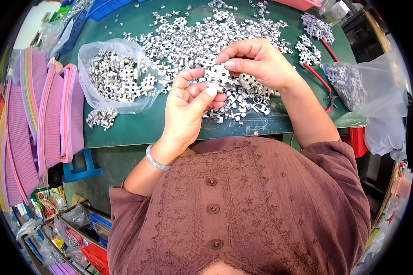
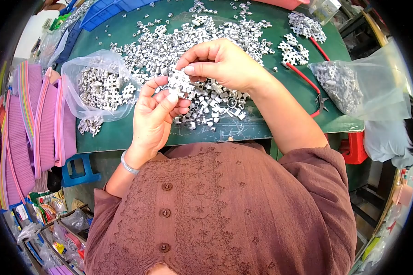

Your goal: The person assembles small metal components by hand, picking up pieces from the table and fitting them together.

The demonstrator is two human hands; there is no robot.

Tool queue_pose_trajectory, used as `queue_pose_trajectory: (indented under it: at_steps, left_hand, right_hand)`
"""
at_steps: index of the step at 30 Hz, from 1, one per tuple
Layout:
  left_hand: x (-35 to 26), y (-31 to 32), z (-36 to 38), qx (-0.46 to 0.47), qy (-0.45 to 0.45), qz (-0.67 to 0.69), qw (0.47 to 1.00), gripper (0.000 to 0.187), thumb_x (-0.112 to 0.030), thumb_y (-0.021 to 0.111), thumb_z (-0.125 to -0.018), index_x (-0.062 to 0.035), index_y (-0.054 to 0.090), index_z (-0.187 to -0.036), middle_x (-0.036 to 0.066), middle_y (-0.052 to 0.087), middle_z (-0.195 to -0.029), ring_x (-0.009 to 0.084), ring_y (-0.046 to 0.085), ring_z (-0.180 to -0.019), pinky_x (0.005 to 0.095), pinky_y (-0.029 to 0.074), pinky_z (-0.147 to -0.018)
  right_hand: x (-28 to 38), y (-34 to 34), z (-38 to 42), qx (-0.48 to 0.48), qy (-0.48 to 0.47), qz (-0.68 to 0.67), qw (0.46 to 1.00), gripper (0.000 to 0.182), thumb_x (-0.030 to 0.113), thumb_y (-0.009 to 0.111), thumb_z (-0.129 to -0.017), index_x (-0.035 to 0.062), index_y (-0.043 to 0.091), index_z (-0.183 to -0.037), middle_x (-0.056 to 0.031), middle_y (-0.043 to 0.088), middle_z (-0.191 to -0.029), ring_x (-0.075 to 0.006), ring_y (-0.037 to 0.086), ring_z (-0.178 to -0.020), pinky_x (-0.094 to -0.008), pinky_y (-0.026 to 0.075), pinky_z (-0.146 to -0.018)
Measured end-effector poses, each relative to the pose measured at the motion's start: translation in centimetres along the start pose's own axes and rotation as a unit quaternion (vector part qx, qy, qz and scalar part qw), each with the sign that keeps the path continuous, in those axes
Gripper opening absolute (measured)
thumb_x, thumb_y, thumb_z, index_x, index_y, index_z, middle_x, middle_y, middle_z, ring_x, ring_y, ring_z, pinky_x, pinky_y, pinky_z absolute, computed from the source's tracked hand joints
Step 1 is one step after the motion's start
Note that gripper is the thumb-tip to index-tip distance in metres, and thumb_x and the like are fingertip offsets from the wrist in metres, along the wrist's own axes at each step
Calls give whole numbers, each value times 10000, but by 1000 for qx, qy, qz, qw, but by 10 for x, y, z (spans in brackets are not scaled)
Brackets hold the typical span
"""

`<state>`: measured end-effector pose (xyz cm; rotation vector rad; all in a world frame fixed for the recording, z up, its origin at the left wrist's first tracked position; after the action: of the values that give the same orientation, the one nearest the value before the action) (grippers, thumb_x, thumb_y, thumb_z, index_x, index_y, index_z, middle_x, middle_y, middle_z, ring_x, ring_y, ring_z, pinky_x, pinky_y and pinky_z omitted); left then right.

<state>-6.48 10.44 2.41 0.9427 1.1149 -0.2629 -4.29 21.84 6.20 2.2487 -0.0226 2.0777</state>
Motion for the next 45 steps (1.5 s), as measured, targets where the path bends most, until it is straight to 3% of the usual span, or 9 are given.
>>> queue_pose_trajectory:
  at_steps: [23,45]
  left_hand:
    - [-1,2,1,11,19,-31,999,204,3,570,-784,2,451,-950,93,557,-839,169,599,-733,256,509,-667]
    - [-7,3,3,-3,35,-33,999,344,-5,529,-811,-38,338,-1096,120,559,-850,181,597,-748,269,501,-663]
  right_hand:
    - [-1,0,-1,9,-10,18,1000,171,42,579,-774,18,625,-936,-26,626,-811,-68,561,-688,-206,468,-649]
    - [-2,0,-2,1,-13,26,1000,155,85,590,-780,15,626,-913,-6,611,-764,-54,533,-688,-200,436,-634]
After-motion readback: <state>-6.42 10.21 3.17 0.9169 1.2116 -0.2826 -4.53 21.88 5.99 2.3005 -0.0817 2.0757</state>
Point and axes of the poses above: each hand's wrist, its own z-axis away from the middle knuckle, its own y-axis out of the palm, x = y × z, the point moved 10 cm from there along -z, towards the middle knuckle
